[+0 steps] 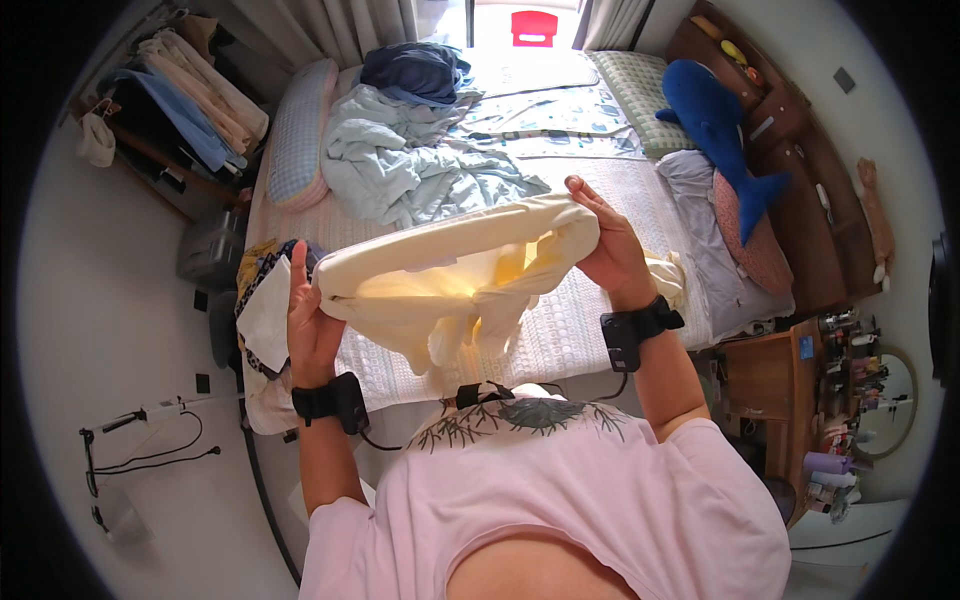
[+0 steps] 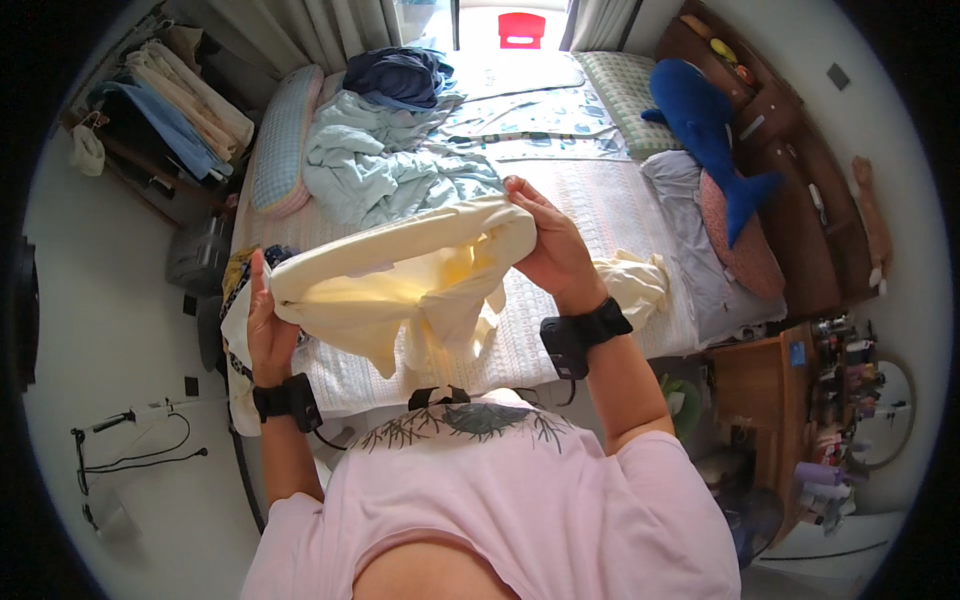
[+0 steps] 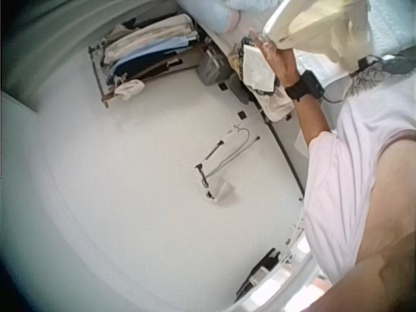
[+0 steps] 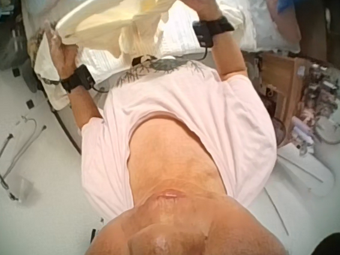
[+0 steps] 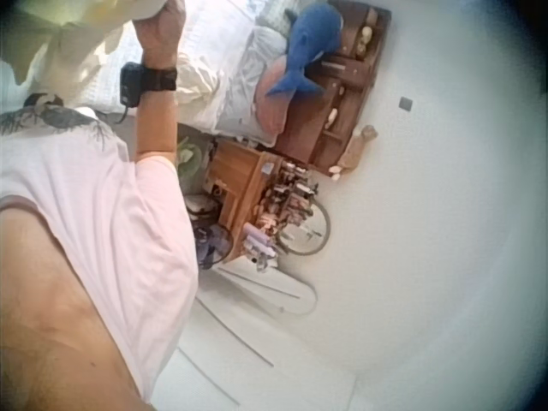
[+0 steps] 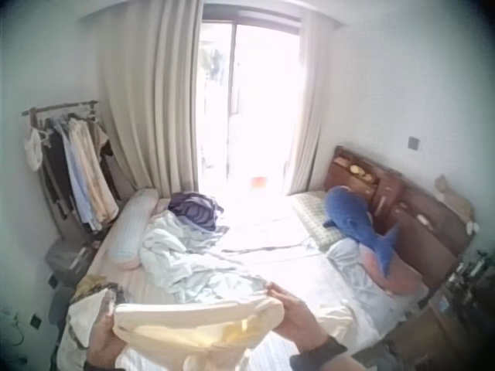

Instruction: The person folds several shirts and a pair of shorts by hand on a bed.

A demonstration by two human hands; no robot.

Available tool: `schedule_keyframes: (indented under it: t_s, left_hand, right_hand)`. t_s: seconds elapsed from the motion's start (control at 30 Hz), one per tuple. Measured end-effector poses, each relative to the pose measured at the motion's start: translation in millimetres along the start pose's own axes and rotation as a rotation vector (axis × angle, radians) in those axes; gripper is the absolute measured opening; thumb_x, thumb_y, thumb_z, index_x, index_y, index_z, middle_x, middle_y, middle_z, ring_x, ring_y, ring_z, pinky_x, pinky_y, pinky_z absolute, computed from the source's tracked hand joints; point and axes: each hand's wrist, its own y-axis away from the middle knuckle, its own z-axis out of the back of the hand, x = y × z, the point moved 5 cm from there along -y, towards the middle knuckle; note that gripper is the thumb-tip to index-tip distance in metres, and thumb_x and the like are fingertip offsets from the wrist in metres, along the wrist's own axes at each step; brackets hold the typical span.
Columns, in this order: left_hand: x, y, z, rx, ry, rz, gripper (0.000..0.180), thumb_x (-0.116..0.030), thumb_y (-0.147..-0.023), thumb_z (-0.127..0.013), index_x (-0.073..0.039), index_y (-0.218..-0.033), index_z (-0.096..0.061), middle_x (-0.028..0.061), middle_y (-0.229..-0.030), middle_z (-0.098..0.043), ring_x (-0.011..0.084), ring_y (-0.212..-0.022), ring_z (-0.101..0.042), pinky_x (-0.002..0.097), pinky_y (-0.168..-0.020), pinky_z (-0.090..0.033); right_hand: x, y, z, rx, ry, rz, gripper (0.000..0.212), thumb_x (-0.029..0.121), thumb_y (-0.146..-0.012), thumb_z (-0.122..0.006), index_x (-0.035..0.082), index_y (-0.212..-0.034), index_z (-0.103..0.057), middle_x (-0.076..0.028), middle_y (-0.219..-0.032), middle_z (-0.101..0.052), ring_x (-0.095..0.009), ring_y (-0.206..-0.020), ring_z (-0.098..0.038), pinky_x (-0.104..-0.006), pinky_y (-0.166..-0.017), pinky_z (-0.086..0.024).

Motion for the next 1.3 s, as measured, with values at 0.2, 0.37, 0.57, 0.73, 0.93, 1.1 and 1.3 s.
schedule_keyframes:
  t_s: [0.2, 0.37, 0.57, 0.73, 0.93, 1.1, 1.3]
  left_hand:
    - [-4, 2, -4, 0.204, 0.018, -0.100, 0.053, 0.015, -0.074, -0.049, -0.018, -0.115, -0.055, 0.0078, -0.117, -0.056, 0.0257, -0.112, -0.051, 0.0443, -0.096, -0.041]
    - [-14, 10, -6, 0.188, 0.008, -0.154, 0.062, 0.015, -0.073, -0.048, -0.020, -0.124, -0.051, 0.0063, -0.122, -0.054, 0.0261, -0.117, -0.047, 0.0453, -0.099, -0.038]
    - [-10, 9, -4, 0.134, 0.002, -0.079, 0.062, 0.013, -0.075, -0.047, -0.014, -0.131, -0.045, 0.0088, -0.122, -0.054, 0.0245, -0.115, -0.050, 0.0420, -0.097, -0.041]
    - [6, 7, 29, 0.055, -0.129, 0.056, 0.053, 0.012, -0.077, -0.046, -0.005, -0.127, -0.047, 0.0104, -0.117, -0.057, 0.0206, -0.107, -0.056, 0.0348, -0.092, -0.046]
    - [29, 5, 54, 0.026, -0.311, 0.241, 0.026, 0.008, -0.081, -0.043, -0.002, -0.100, -0.057, 0.0046, -0.093, -0.060, 0.0133, -0.083, -0.058, 0.0276, -0.081, -0.048]
    - [42, 6, 22, 0.077, -0.549, 0.359, 0.030, -0.016, -0.084, -0.059, -0.003, -0.111, -0.053, 0.0038, -0.098, -0.058, 0.0103, -0.092, -0.055, 0.0237, -0.084, -0.043]
    - [55, 0, -4, 0.308, -1.045, 0.135, 0.053, -0.006, -0.071, -0.073, -0.005, -0.119, -0.051, 0.0030, -0.109, -0.053, 0.0120, -0.102, -0.050, 0.0253, -0.089, -0.041]
  right_hand:
    - [-3, 2, 9, -0.010, 0.441, -0.025, 0.024, 0.009, -0.085, -0.060, 0.004, -0.108, -0.056, -0.004, -0.099, -0.060, -0.013, -0.092, -0.058, -0.0264, -0.081, -0.047]
    - [-10, 2, -10, 0.021, 1.247, -0.050, 0.031, 0.000, -0.073, -0.068, 0.005, -0.103, -0.061, -0.004, -0.104, -0.060, -0.012, -0.091, -0.058, -0.0248, -0.081, -0.047]
    - [-7, 3, -12, -0.020, 1.816, 0.505, 0.019, 0.001, -0.077, -0.062, 0.010, -0.093, -0.063, -0.009, -0.085, -0.050, -0.026, -0.072, -0.056, -0.0331, -0.069, -0.048]
    - [-1, -2, -8, -0.158, 1.361, 0.652, 0.013, 0.005, -0.086, -0.054, 0.008, -0.098, -0.057, -0.008, -0.088, -0.056, -0.016, -0.076, -0.057, -0.0241, -0.071, -0.046]
    - [-3, -2, -38, -0.136, 1.465, 0.679, 0.012, 0.009, -0.091, -0.047, 0.005, -0.101, -0.052, -0.006, -0.073, -0.057, -0.012, -0.064, -0.055, -0.0243, -0.060, -0.045]
    - [2, 0, -51, -0.143, 1.524, 0.738, 0.013, 0.009, -0.091, -0.046, 0.005, -0.102, -0.053, -0.007, -0.073, -0.058, -0.013, -0.063, -0.055, -0.0244, -0.059, -0.045]
    - [16, -2, -44, -0.172, 1.378, 0.722, 0.014, 0.010, -0.092, -0.047, 0.004, -0.102, -0.054, -0.003, -0.078, -0.060, -0.007, -0.069, -0.053, -0.0222, -0.062, -0.044]
